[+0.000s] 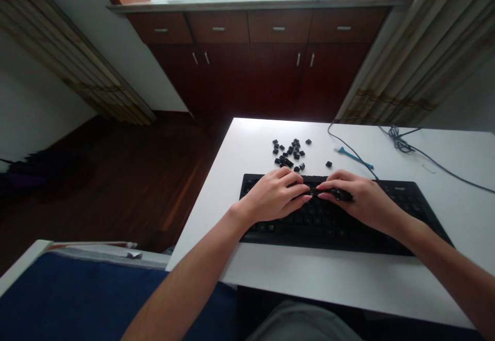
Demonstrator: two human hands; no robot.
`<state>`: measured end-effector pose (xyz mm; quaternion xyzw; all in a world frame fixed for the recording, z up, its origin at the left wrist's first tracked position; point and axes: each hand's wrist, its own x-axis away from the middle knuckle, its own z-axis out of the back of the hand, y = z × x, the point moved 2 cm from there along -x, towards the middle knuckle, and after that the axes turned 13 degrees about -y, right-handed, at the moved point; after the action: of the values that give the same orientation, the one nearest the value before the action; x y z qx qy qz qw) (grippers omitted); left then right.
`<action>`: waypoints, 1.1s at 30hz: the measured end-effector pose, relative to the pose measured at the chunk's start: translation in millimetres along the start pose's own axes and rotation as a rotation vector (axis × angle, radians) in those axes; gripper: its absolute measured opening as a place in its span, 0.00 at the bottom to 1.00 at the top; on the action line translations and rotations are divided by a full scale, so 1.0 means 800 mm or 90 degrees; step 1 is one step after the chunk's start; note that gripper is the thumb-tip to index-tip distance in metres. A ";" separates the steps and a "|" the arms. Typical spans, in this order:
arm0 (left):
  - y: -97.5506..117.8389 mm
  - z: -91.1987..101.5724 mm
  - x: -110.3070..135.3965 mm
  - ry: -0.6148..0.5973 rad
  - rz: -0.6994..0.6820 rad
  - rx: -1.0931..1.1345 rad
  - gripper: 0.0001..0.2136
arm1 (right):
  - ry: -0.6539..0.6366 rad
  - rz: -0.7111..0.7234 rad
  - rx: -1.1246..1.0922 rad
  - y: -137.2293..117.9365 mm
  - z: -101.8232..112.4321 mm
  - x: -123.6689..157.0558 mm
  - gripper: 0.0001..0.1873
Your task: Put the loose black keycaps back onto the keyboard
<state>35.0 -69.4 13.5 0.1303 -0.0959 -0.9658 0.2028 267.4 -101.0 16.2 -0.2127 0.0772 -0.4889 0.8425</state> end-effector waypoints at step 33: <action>0.003 -0.005 0.000 -0.024 -0.041 -0.042 0.16 | -0.143 0.028 0.249 -0.023 0.035 -0.020 0.13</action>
<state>36.7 -72.1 10.0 0.1084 -0.0638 -0.9767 0.1742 254.6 -87.5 48.1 -0.0969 -0.1083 -0.4493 0.8815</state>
